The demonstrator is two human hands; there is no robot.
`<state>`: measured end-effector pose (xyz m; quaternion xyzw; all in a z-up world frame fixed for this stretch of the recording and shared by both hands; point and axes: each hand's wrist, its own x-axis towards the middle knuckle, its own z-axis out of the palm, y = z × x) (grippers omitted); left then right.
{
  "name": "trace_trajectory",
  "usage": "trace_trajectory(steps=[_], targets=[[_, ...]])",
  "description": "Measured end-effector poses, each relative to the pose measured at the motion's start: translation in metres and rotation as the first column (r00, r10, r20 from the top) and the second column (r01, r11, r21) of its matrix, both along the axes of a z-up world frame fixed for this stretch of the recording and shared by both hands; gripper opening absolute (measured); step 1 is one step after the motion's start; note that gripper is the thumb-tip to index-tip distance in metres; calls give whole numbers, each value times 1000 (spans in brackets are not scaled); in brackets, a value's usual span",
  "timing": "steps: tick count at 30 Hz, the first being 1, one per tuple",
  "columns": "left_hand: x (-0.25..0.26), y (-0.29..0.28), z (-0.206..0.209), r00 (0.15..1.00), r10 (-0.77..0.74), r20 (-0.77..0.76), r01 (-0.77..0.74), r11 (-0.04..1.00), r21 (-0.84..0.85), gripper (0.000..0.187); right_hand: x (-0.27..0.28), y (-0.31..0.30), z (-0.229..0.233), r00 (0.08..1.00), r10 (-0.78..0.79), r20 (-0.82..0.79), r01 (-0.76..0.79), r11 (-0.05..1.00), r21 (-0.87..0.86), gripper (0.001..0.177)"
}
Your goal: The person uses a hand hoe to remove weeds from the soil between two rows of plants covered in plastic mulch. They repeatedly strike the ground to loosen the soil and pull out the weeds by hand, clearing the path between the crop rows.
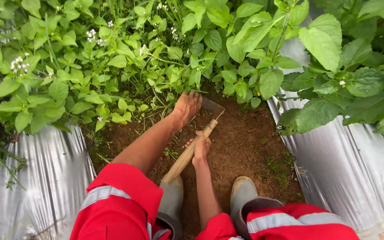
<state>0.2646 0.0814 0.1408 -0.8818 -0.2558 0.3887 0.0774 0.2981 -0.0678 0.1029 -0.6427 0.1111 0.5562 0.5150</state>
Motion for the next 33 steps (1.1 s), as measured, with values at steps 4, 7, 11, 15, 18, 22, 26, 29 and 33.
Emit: trace_trajectory(steps=[4, 7, 11, 15, 18, 22, 26, 29, 33], targets=[[1, 13, -19, 986, -68, -154, 71, 997, 11, 83, 8, -3, -21, 1000, -1, 3, 1, 1000, -11, 31], [6, 9, 20, 977, -126, -170, 137, 989, 51, 74, 17, 0, -13, 997, 17, 77, -17, 1000, -5, 30], [-18, 28, -93, 991, -108, -73, 119, 979, 168, 46, 26, 5, 6, 981, 94, 168, -103, 993, 48, 35], [-36, 38, -96, 990, -102, 95, 93, 992, 90, 25, 30, 14, 31, 957, 126, 261, -138, 990, 28, 36], [-49, 37, -130, 971, -87, 222, 73, 995, 71, 20, 26, 21, 45, 917, 104, 386, -114, 994, 2, 31], [-70, 29, -177, 869, -2, 495, -16, 999, 31, 13, 2, 27, 49, 896, -190, 401, 154, 981, 122, 30], [-76, 12, -116, 835, -5, 550, -16, 999, 33, 22, -37, 14, 33, 960, -46, 277, 26, 997, 74, 31], [-66, 28, -153, 868, -43, 495, 13, 998, 63, 22, -43, 7, 26, 957, -22, 289, 7, 999, 50, 28], [-77, 25, -105, 889, -85, 449, 60, 996, 69, 19, -33, 19, 51, 935, -147, 324, 102, 983, 154, 27]])
